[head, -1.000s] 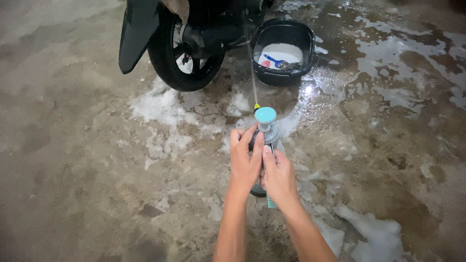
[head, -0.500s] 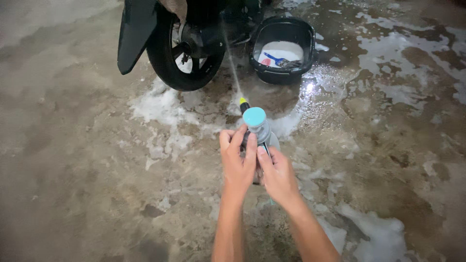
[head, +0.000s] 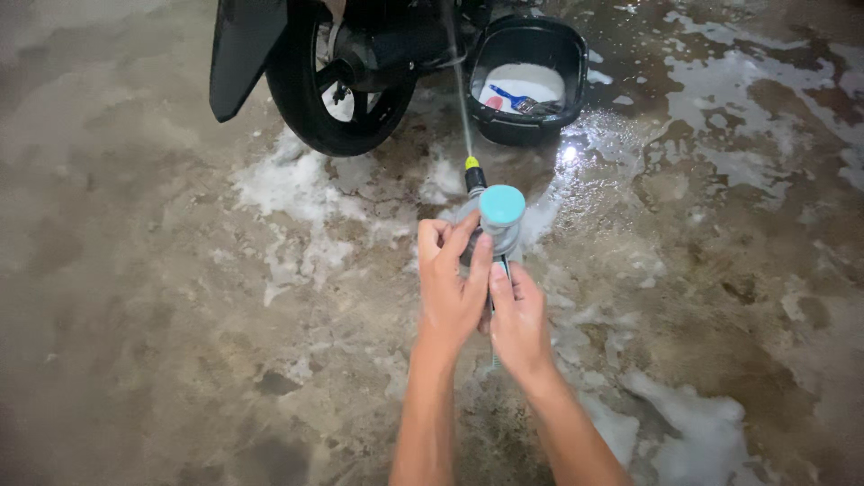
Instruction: The person scrubs the rear wheel and undercarriage of a motorcycle using a blue brush and soapy water from a bucket. They then use a pressure washer to rinse the soap and dirt from the vehicle and the surrounding floor.
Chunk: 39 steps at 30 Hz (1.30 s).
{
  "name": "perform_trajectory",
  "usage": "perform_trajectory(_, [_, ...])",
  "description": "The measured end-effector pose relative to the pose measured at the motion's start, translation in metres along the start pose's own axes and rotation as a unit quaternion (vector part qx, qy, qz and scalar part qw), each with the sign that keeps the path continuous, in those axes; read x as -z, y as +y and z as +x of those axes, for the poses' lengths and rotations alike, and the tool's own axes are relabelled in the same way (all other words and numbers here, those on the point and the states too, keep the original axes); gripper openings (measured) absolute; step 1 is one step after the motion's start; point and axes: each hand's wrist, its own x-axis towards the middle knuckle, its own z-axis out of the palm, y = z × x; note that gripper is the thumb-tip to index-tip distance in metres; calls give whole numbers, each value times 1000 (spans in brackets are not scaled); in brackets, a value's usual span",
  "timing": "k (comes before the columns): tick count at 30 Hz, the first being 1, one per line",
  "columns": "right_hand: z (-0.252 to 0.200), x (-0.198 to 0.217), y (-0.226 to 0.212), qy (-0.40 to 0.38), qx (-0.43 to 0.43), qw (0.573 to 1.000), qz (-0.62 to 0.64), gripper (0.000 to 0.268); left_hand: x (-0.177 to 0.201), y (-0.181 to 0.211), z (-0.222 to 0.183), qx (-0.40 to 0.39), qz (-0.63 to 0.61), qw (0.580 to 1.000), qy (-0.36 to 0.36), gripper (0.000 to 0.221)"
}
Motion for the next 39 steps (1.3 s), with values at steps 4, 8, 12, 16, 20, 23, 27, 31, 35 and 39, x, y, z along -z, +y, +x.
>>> perform_trajectory(4, [4,11,8,19,-3,999,-30,32,-12,-7,-2,-2,-26,1000,-3,33])
perform_trajectory(8, [8,21,16,48,40,993,-101,36,-25,-15,-7,13,-43,999,-8,33])
perform_trajectory(12, [12,29,23,62,11,988,-144,37,-36,-25,-9,24,-33,999,-12,35])
perform_trajectory(16, [13,36,29,59,-19,993,-97,36,-44,-32,-12,40,-29,999,-22,36])
perform_trajectory(20, [16,38,32,51,-32,995,-77,37,-48,-34,-12,53,-40,997,-30,37])
perform_trajectory(23, [18,42,30,51,-49,997,-29,35,-50,-32,-12,57,-52,996,-34,37])
perform_trajectory(27, [19,49,25,45,-65,996,-34,34,-55,-29,-10,47,-43,997,-35,36])
perform_trajectory(31, [27,54,23,39,-76,996,-3,31,-61,-32,-3,50,-30,997,-52,36])
perform_trajectory(35, [34,64,23,36,-75,996,-8,34,-69,-30,4,60,-27,995,-72,37])
perform_trajectory(39, [50,71,13,53,-122,991,-12,30,-77,-23,21,76,-7,991,-107,39])
